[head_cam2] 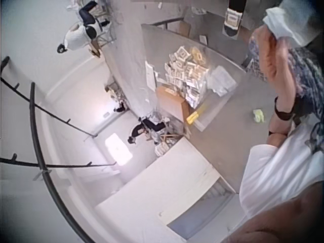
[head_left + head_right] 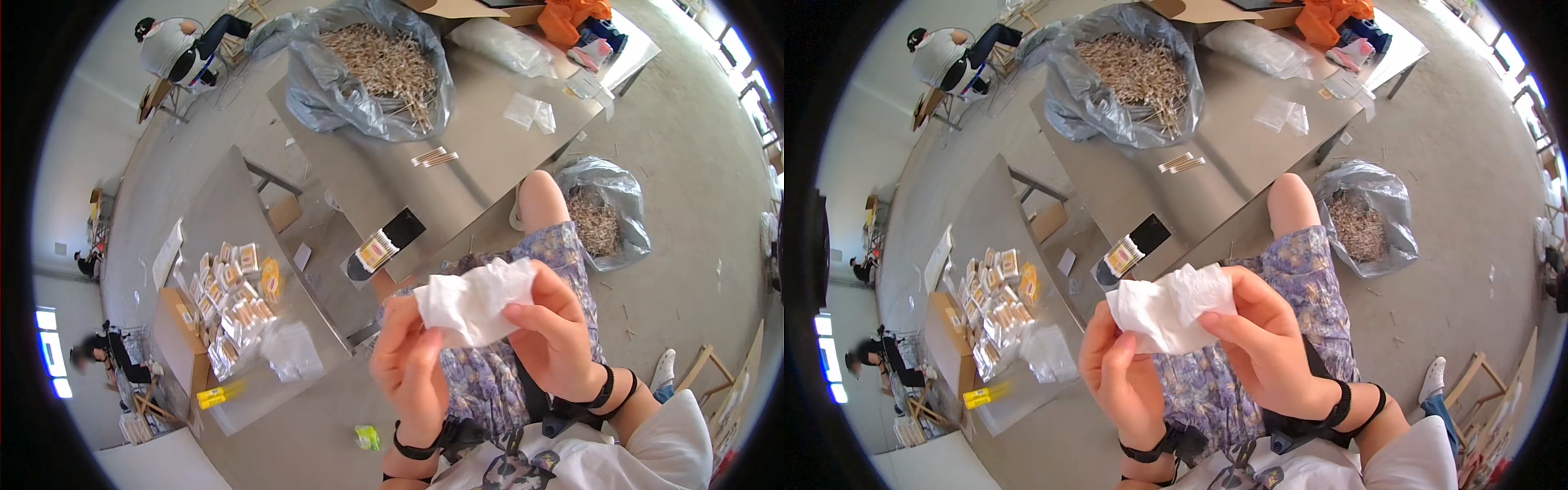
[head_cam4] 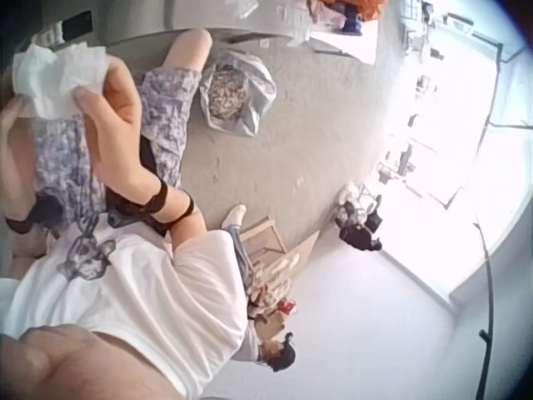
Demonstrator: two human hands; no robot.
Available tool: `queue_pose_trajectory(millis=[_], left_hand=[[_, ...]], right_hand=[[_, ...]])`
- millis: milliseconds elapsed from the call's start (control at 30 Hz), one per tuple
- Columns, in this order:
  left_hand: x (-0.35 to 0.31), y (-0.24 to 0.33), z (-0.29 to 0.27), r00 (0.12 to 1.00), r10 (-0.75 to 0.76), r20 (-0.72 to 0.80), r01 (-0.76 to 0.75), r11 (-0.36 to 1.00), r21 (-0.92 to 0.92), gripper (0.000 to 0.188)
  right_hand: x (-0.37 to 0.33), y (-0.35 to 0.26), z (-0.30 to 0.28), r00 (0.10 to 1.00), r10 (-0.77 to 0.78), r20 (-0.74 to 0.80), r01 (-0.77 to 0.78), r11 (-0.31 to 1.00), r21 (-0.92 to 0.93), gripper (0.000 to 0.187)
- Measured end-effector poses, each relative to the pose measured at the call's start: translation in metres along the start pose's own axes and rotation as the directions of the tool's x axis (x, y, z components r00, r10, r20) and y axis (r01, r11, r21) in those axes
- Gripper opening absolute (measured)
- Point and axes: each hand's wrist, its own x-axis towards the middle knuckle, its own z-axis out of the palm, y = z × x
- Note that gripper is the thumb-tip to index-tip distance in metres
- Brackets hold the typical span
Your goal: The recorder is organizing and packaging cotton swabs into small plastic containers and bags.
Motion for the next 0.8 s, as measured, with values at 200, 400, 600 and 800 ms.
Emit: queue_pose_trajectory(millis=[200, 400, 600, 800], left_hand=[[0.002, -0.009, -0.012, 0.994, -0.033, -0.101, 0.028, 0.999, -0.043, 0.039], [0.002, -0.014, -0.012, 0.967, 0.224, -0.119, -0.186, 0.945, 0.269, 0.031], [-0.004, -0.008, -0.001, 0.971, 0.240, -0.003, -0.225, 0.912, 0.344, 0.027], [-0.004, -0.008, -0.002, 0.993, 0.110, -0.034, -0.101, 0.975, 0.197, 0.018]], right_hand=[[0.005, 0.000, -0.004, 1.000, -0.010, -0.003, 0.010, 0.999, -0.040, 0.029], [0.008, 0.009, -0.016, 0.969, -0.224, 0.099, 0.244, 0.927, -0.284, 0.027], [0.009, -0.001, -0.004, 0.895, -0.202, 0.398, 0.438, 0.565, -0.699, 0.032], [0.009, 0.001, -0.006, 0.886, -0.237, 0.399, 0.462, 0.531, -0.710, 0.030]])
